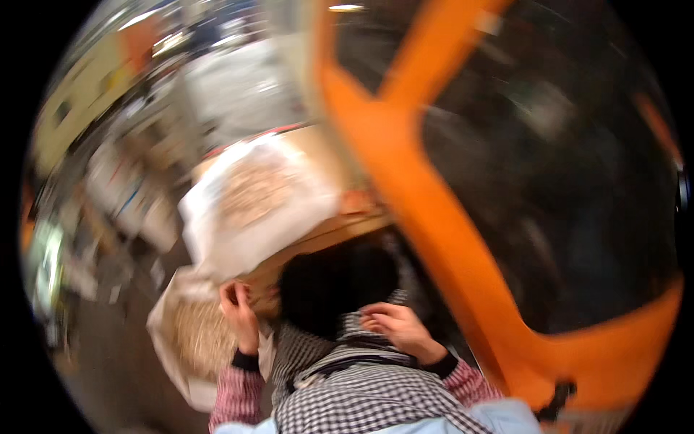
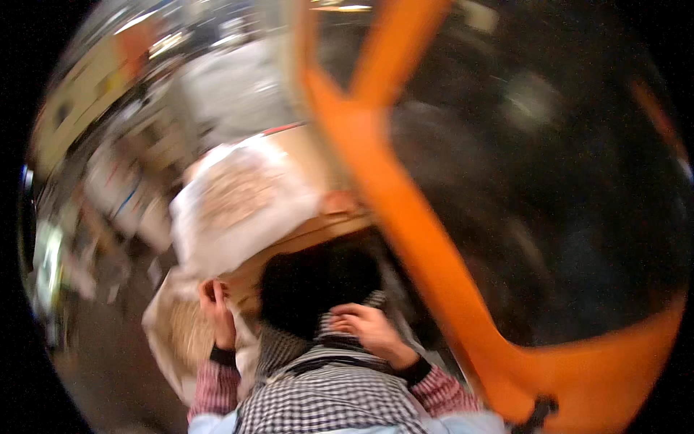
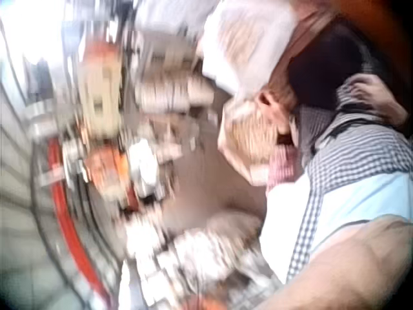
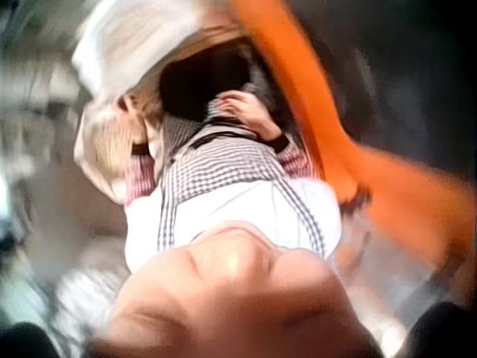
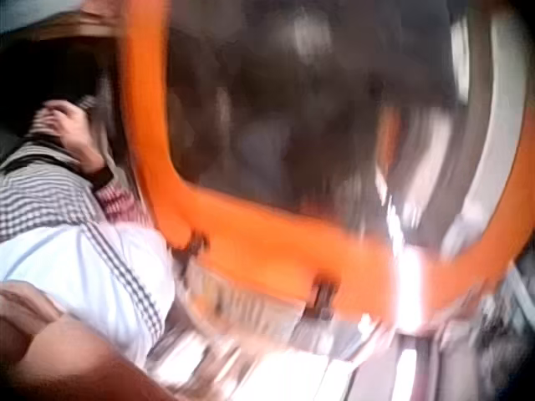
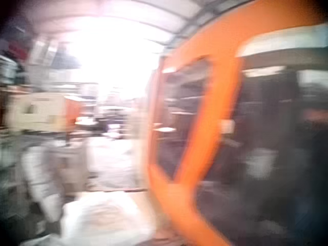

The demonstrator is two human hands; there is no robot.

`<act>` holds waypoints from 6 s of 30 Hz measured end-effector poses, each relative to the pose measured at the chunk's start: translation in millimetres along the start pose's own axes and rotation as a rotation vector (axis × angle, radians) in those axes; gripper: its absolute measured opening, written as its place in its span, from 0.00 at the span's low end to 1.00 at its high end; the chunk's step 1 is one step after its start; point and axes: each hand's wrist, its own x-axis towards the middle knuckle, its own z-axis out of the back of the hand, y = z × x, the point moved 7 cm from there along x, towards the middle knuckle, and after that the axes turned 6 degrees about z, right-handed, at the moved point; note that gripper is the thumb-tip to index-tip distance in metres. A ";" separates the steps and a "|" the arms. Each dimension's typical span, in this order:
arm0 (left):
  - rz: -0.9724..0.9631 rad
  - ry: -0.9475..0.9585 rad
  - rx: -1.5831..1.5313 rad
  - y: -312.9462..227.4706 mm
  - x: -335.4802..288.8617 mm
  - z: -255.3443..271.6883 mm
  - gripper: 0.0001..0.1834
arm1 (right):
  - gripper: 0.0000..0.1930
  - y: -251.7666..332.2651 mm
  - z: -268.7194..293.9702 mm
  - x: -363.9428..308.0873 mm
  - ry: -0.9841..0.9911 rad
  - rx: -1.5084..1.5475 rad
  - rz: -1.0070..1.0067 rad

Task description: The person repeatedly opens an injection molding machine, removes a small white plastic component, and places it into a bag. The person then closes the machine door and repeats the cycle. The person occasionally handles a small cluster of parts, separating them by hand.

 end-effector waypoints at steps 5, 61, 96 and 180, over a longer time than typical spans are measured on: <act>-0.873 1.547 -0.242 -247.0 -204.3 -191.4 0.34 | 0.13 31.7 6.7 -17.1 -0.025 -0.410 0.146; -0.321 0.713 -0.435 -249.5 1.1 -287.7 0.08 | 0.15 393.1 332.6 -51.5 -1.006 -0.011 1.272; -0.068 0.624 -0.191 -110.5 -98.7 -168.4 0.29 | 0.09 117.6 -8.9 -41.7 -0.267 -0.854 1.260; 1.306 1.611 -0.433 -96.6 -306.2 -444.3 0.25 | 0.09 194.9 216.4 -145.7 -0.707 -1.163 0.566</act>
